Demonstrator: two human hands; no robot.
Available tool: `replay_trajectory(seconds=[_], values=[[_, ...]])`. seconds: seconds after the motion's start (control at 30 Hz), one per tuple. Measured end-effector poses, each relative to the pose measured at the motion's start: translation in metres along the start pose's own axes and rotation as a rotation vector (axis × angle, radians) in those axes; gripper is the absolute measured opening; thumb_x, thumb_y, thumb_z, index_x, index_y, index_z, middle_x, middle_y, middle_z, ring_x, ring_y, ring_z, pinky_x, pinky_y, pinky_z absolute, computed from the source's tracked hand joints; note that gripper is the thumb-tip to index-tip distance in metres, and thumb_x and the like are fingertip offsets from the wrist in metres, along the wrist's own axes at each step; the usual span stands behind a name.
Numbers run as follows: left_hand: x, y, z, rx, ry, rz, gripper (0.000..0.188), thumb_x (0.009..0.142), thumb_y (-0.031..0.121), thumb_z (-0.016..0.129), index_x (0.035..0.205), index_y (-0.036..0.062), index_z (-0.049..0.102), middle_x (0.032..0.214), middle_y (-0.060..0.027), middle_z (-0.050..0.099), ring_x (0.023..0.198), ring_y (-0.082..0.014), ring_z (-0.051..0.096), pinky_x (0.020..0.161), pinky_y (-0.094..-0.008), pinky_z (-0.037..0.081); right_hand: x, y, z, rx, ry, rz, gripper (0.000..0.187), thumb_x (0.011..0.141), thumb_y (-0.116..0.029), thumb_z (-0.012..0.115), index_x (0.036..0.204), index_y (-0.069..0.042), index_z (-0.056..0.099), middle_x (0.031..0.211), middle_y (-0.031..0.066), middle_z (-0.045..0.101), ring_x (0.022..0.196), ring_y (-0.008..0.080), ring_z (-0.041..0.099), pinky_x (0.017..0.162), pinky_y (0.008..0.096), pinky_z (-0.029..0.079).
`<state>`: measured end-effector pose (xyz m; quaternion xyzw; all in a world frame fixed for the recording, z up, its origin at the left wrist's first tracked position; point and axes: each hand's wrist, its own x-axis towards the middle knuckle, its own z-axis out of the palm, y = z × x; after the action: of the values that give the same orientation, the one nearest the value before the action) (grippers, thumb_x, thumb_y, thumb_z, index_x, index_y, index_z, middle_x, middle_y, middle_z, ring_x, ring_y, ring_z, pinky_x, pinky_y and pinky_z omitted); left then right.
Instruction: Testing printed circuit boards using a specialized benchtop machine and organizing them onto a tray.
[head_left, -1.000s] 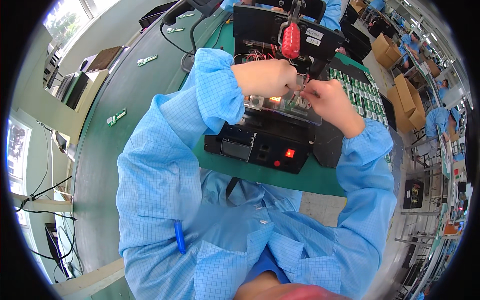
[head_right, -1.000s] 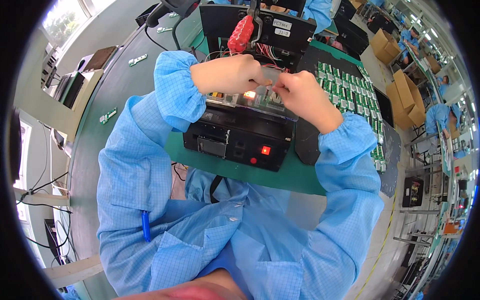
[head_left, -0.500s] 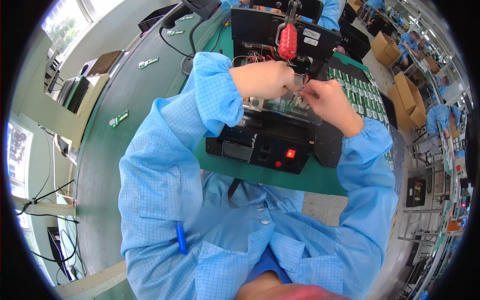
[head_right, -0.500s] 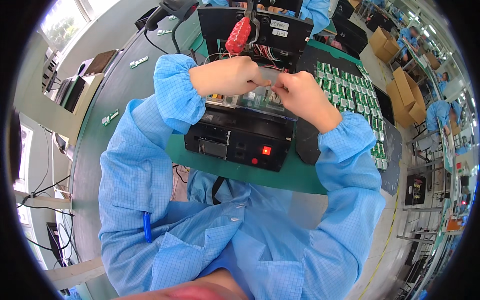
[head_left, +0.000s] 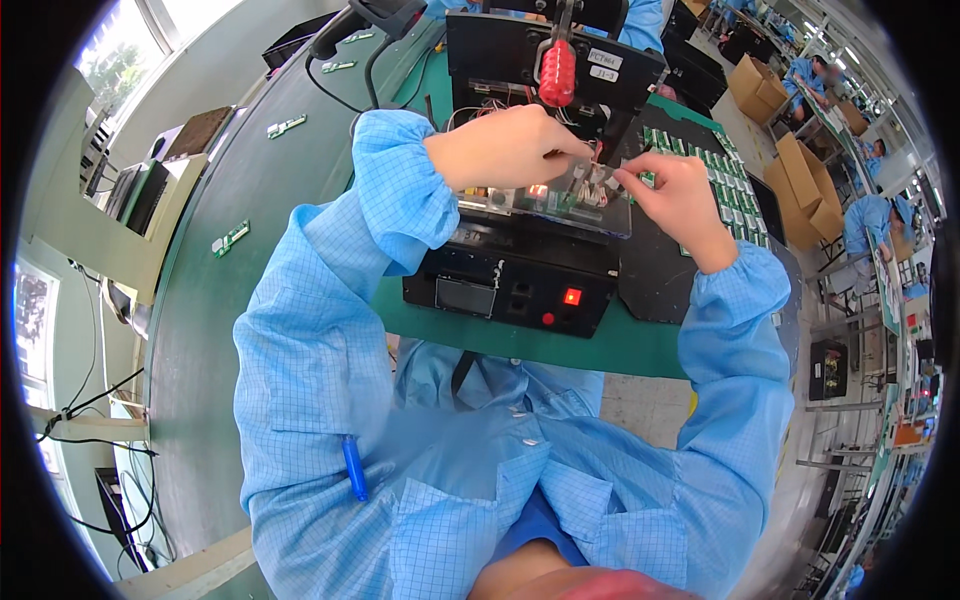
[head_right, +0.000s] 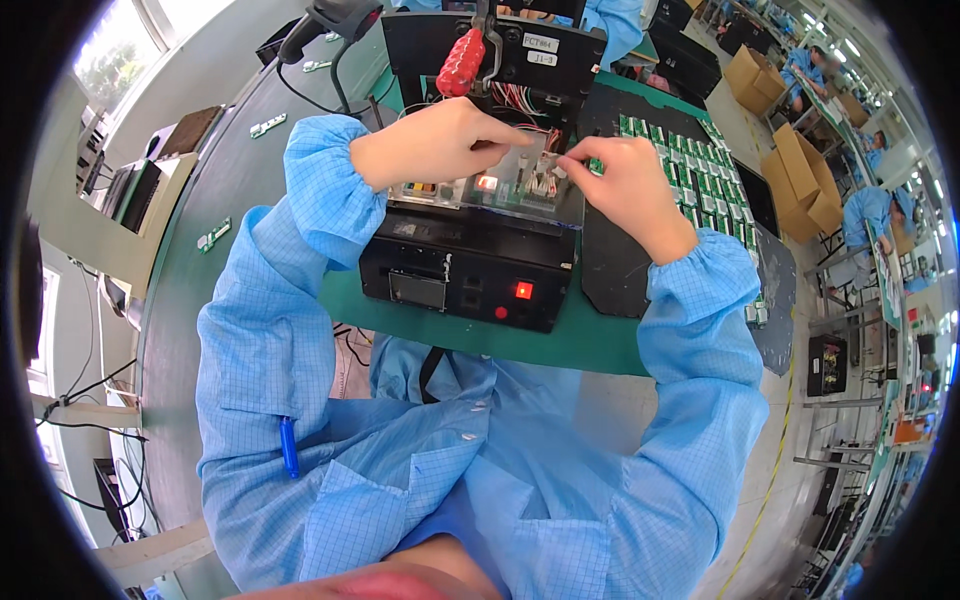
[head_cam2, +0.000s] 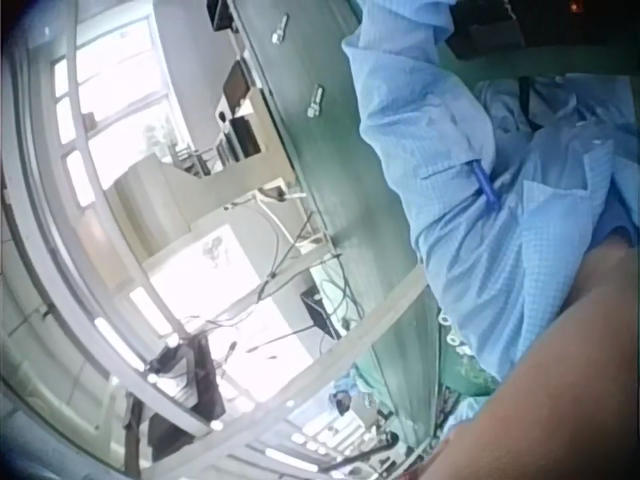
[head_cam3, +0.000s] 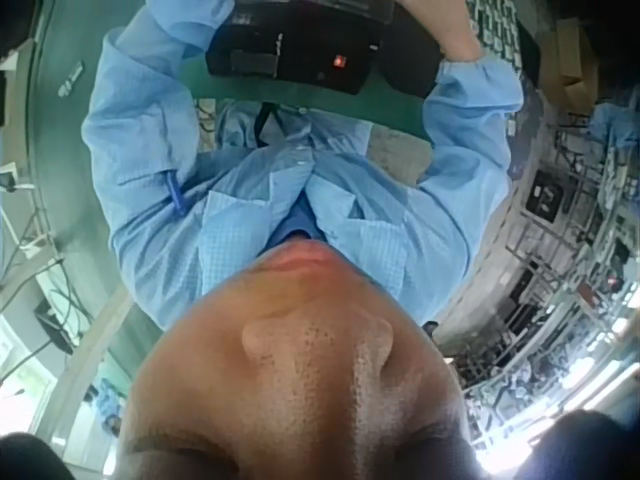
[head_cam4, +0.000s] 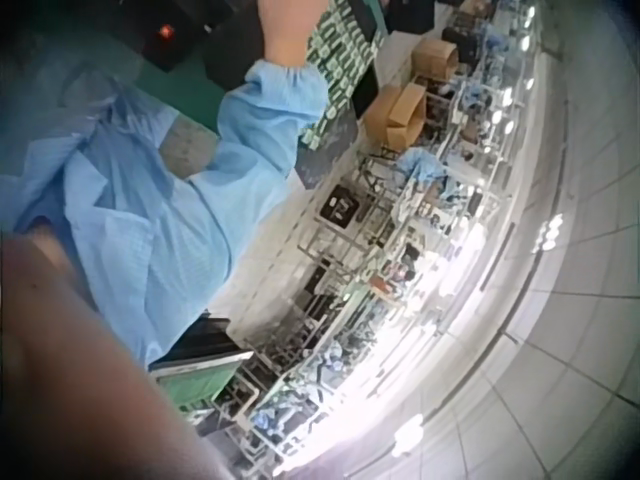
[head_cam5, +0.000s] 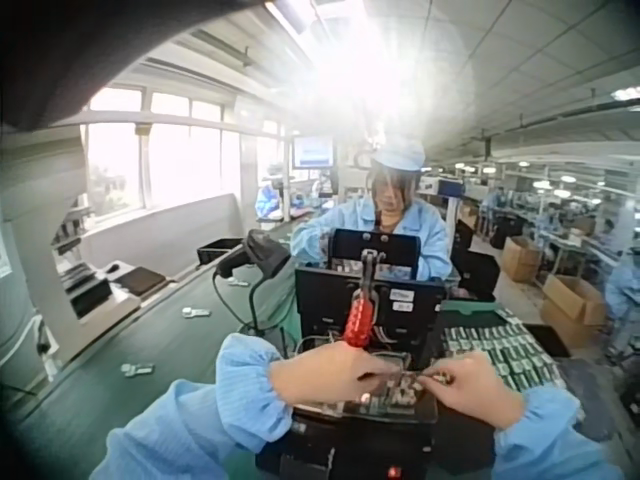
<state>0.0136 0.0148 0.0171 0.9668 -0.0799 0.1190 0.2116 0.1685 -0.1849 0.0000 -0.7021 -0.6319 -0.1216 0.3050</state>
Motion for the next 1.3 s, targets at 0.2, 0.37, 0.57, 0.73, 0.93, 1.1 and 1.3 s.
replay_trajectory(seconds=[0.2,0.37,0.57,0.73,0.93,1.1,1.3], values=[[0.003,0.000,0.005,0.089,-0.112,0.008,0.032,0.088,0.015,0.054,0.115,0.0159,0.072,0.081,-0.0143,0.070,0.069,-0.0258,0.068,0.070,-0.0381,0.056,0.003,0.009,0.003,-0.012,-0.019,-0.105,0.012,0.080,-0.014,0.075,0.085,-0.003,0.074,0.074,0.0133,0.070,0.055,0.0249,0.064,0.053,0.0327,0.049],[0.003,0.009,-0.005,-0.035,-0.207,-0.147,0.034,0.086,0.016,0.055,0.116,0.0156,0.071,0.082,-0.0118,0.071,0.074,-0.0268,0.069,0.075,-0.0385,0.055,0.016,-0.013,0.014,0.073,-0.104,0.011,0.008,0.077,-0.011,0.074,0.076,-0.003,0.071,0.073,0.0172,0.068,0.064,0.0350,0.066,0.060,0.0383,0.053],[0.002,0.001,0.006,0.024,-0.123,-0.036,0.033,0.086,0.014,0.057,0.116,0.0121,0.071,0.078,-0.0151,0.068,0.062,-0.0264,0.063,0.064,-0.0375,0.052,0.014,-0.002,0.025,0.116,-0.130,0.076,0.007,0.076,-0.005,0.075,0.077,-0.001,0.070,0.066,0.0152,0.067,0.056,0.0241,0.066,0.053,0.0312,0.050],[0.003,-0.008,0.006,-0.062,-0.170,-0.129,0.033,0.086,0.013,0.057,0.117,0.0121,0.071,0.077,-0.0155,0.068,0.064,-0.0271,0.063,0.064,-0.0378,0.051,0.014,0.004,0.032,0.056,-0.127,-0.033,0.004,0.076,-0.002,0.073,0.078,0.000,0.070,0.066,0.0145,0.068,0.056,0.0221,0.067,0.052,0.0304,0.050],[0.007,-0.007,0.005,-0.086,-0.218,-0.133,0.032,0.087,0.013,0.058,0.117,0.0110,0.070,0.077,-0.0160,0.067,0.062,-0.0266,0.062,0.064,-0.0380,0.050,0.015,0.003,0.026,0.054,-0.140,0.003,0.004,0.075,-0.002,0.073,0.077,-0.001,0.070,0.066,0.0147,0.067,0.057,0.0240,0.067,0.053,0.0311,0.051],[0.004,-0.005,0.004,-0.094,-0.161,-0.082,0.033,0.087,0.011,0.058,0.117,0.0128,0.070,0.073,-0.0161,0.065,0.059,-0.0258,0.060,0.062,-0.0383,0.050,0.017,0.001,0.026,-0.005,-0.152,-0.044,0.005,0.075,-0.003,0.073,0.077,-0.002,0.069,0.067,0.0154,0.066,0.058,0.0301,0.066,0.053,0.0332,0.050],[0.008,-0.002,-0.002,0.004,-0.257,-0.140,0.033,0.088,0.018,0.056,0.117,0.0138,0.071,0.081,-0.0114,0.071,0.073,-0.0255,0.069,0.073,-0.0377,0.054,0.014,0.000,0.029,0.071,-0.095,-0.004,0.006,0.075,-0.004,0.074,0.076,-0.002,0.068,0.067,0.0151,0.066,0.057,0.0290,0.066,0.053,0.0329,0.050]])
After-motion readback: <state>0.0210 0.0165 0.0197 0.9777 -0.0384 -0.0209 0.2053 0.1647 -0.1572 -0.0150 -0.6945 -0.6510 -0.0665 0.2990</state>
